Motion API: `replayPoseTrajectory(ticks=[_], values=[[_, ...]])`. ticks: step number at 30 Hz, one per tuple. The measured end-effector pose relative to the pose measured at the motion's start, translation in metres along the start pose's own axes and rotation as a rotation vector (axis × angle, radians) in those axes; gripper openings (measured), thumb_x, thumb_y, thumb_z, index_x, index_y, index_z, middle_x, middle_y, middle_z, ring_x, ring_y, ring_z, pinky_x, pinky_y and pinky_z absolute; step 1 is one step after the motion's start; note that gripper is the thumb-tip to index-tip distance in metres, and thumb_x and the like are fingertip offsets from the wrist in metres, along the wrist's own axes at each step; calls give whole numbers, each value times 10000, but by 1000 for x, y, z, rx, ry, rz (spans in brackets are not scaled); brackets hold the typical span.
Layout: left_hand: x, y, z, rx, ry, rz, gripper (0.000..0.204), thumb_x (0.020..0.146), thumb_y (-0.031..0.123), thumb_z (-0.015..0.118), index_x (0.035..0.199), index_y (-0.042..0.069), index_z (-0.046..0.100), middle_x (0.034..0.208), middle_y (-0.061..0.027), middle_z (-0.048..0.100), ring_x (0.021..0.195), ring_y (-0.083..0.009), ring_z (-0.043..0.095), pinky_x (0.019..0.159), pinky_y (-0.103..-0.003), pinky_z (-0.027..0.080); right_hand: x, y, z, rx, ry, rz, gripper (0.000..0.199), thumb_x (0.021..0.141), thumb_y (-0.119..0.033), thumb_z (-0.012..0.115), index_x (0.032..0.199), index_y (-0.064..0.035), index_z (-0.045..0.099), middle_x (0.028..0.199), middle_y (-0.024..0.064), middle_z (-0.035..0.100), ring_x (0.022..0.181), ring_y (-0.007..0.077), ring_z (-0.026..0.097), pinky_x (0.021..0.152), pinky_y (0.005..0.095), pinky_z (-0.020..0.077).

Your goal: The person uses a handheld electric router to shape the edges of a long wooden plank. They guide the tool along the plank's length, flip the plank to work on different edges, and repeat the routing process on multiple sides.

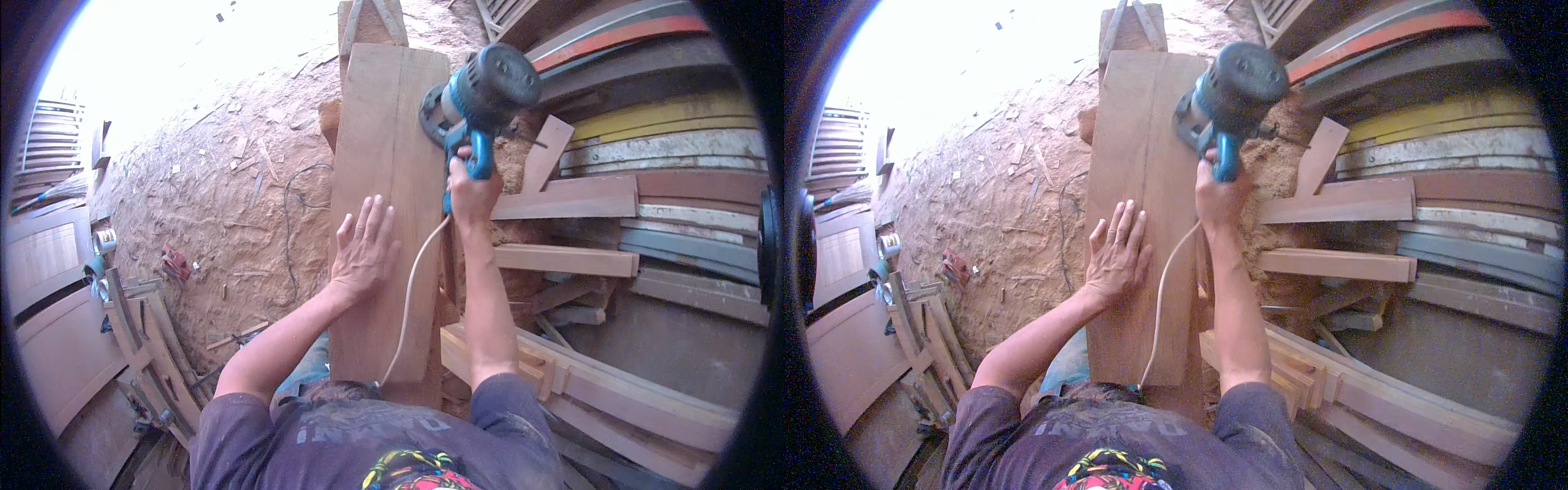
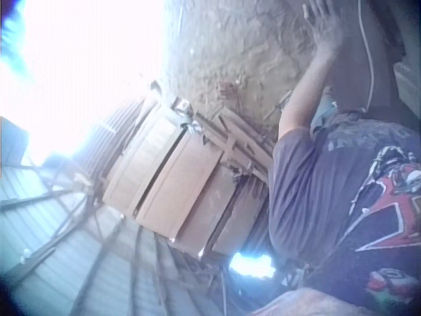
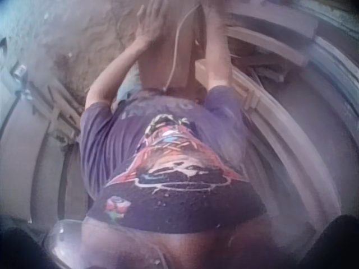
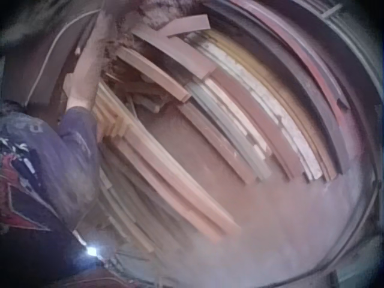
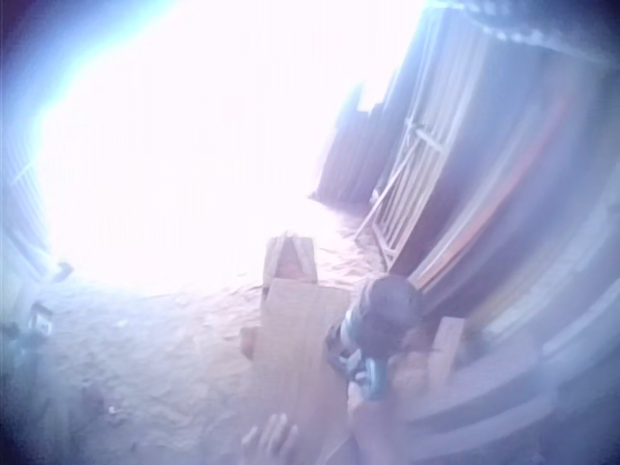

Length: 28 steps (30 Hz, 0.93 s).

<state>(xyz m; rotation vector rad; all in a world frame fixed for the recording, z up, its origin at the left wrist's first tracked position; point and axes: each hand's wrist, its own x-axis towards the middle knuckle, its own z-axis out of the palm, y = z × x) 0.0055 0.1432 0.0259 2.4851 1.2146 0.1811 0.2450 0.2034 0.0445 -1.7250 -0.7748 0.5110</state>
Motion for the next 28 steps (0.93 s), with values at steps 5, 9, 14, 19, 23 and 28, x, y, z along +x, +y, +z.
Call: replayPoseTrajectory(ticks=[5, 9, 14, 19, 23, 28], values=[[2, -6, 4, 29, 89, 39, 682, 1036, 259, 571, 1653, 39, 383, 1766, -200, 252, 1667, -321, 195, 1289, -555, 180, -125, -6, -57, -22, -38, 113, 130, 921, 6, 707, 1037, -55, 705, 726, -6, 641, 575, 72, 577, 524, 274, 455], [5, -6, 2, 73, 154, 53, 643, 1054, 256, 544, 1646, 46, 406, 1764, -189, 287, 1658, -326, 229, 1293, -546, 190, -227, -19, -103, -81, -56, 97, 148, 920, 31, 738, 1039, -51, 707, 736, -12, 644, 604, 63, 581, 550, 260, 454], [11, -18, 12, 85, 178, 79, 667, 1078, 342, 542, 1683, 122, 365, 1793, -175, 225, 1674, -324, 175, 1317, -574, 167, -348, -48, -159, -90, -107, 331, 137, 954, 29, 750, 1063, -42, 707, 853, 16, 695, 720, 80, 635, 630, 295, 510], [12, -12, -6, 46, 249, 69, 571, 1086, 296, 488, 1578, 5, 482, 1691, -252, 398, 1609, -364, 322, 1290, -530, 238, -457, -83, -216, -274, -293, 385, 184, 1013, -73, 735, 1187, -28, 696, 1127, 35, 739, 1054, 133, 692, 961, 293, 540], [18, -14, 6, 44, 301, 84, 547, 1095, 305, 476, 1565, 27, 514, 1664, -242, 447, 1589, -362, 359, 1282, -528, 256, -567, -39, -270, -40, -301, 745, 241, 1066, -141, 657, 1265, -5, 659, 1228, 24, 701, 1192, 124, 638, 1110, 283, 473], [16, -14, 6, 60, 318, 89, 545, 1098, 311, 472, 1565, 32, 515, 1668, -238, 444, 1582, -364, 369, 1275, -528, 269, -645, 63, -329, 1592, 158, 1386, 315, 1101, -183, 607, 1341, 21, 621, 1292, 8, 670, 1284, 120, 604, 1218, 270, 426]])
